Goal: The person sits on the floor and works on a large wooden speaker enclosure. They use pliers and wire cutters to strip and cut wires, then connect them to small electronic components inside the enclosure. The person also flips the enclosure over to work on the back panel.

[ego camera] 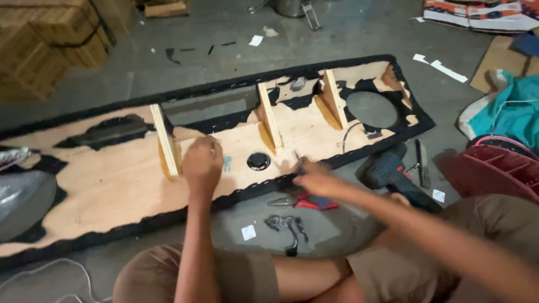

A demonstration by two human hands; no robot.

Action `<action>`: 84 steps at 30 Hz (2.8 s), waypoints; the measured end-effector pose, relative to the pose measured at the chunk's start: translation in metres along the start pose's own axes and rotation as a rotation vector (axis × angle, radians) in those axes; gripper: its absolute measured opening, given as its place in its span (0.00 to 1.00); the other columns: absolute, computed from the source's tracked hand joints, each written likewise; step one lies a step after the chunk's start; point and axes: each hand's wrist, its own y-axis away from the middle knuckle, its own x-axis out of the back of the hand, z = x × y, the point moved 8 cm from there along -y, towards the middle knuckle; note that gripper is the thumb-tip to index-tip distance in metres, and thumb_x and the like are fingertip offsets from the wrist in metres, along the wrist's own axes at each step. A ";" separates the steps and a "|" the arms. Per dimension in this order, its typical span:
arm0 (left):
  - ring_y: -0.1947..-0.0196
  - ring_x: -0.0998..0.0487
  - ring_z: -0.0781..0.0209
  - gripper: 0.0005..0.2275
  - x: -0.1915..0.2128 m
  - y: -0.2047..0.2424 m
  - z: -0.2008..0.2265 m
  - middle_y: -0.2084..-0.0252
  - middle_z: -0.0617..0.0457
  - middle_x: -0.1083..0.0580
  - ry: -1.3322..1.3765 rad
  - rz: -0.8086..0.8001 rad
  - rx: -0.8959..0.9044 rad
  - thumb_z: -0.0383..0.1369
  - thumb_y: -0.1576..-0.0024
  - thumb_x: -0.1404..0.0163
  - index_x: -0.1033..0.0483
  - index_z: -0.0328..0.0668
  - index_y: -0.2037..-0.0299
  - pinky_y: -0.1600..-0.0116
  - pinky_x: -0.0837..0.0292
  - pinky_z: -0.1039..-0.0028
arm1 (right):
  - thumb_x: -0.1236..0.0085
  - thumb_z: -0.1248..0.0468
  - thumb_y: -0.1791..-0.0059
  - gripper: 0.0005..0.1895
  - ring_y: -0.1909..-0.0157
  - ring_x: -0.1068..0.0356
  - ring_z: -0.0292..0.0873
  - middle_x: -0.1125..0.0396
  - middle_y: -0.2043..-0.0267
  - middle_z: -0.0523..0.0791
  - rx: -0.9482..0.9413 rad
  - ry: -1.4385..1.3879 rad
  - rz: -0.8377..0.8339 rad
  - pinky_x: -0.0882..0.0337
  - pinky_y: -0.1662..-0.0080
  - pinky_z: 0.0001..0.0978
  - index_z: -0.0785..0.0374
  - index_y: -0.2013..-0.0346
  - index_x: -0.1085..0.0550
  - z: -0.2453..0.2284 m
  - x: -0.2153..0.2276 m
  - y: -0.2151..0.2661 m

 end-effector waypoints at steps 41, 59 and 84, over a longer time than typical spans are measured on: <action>0.68 0.20 0.54 0.09 -0.270 0.029 0.169 0.57 0.51 0.19 0.647 -0.551 -0.116 0.29 0.46 0.46 0.18 0.44 0.56 0.60 0.26 0.68 | 0.49 0.66 0.55 0.28 0.41 0.34 0.69 0.39 0.40 0.66 -0.185 0.383 0.253 0.32 0.39 0.49 0.64 0.39 0.32 0.207 0.144 -0.088; 0.59 0.21 0.54 0.11 -0.283 0.030 0.155 0.60 0.48 0.21 0.617 -0.512 -0.095 0.22 0.48 0.50 0.21 0.42 0.58 0.57 0.26 0.70 | 0.53 0.62 0.50 0.27 0.34 0.38 0.66 0.41 0.36 0.64 -0.288 0.502 0.128 0.40 0.33 0.52 0.64 0.36 0.35 0.202 0.128 -0.077; 0.73 0.21 0.60 0.07 -0.305 0.036 0.148 0.66 0.47 0.23 0.750 -0.702 -0.070 0.20 0.48 0.51 0.18 0.35 0.66 0.66 0.27 0.71 | 0.47 0.61 0.52 0.33 0.34 0.42 0.72 0.45 0.35 0.67 -0.211 0.631 0.070 0.40 0.34 0.52 0.68 0.33 0.40 0.216 0.110 -0.086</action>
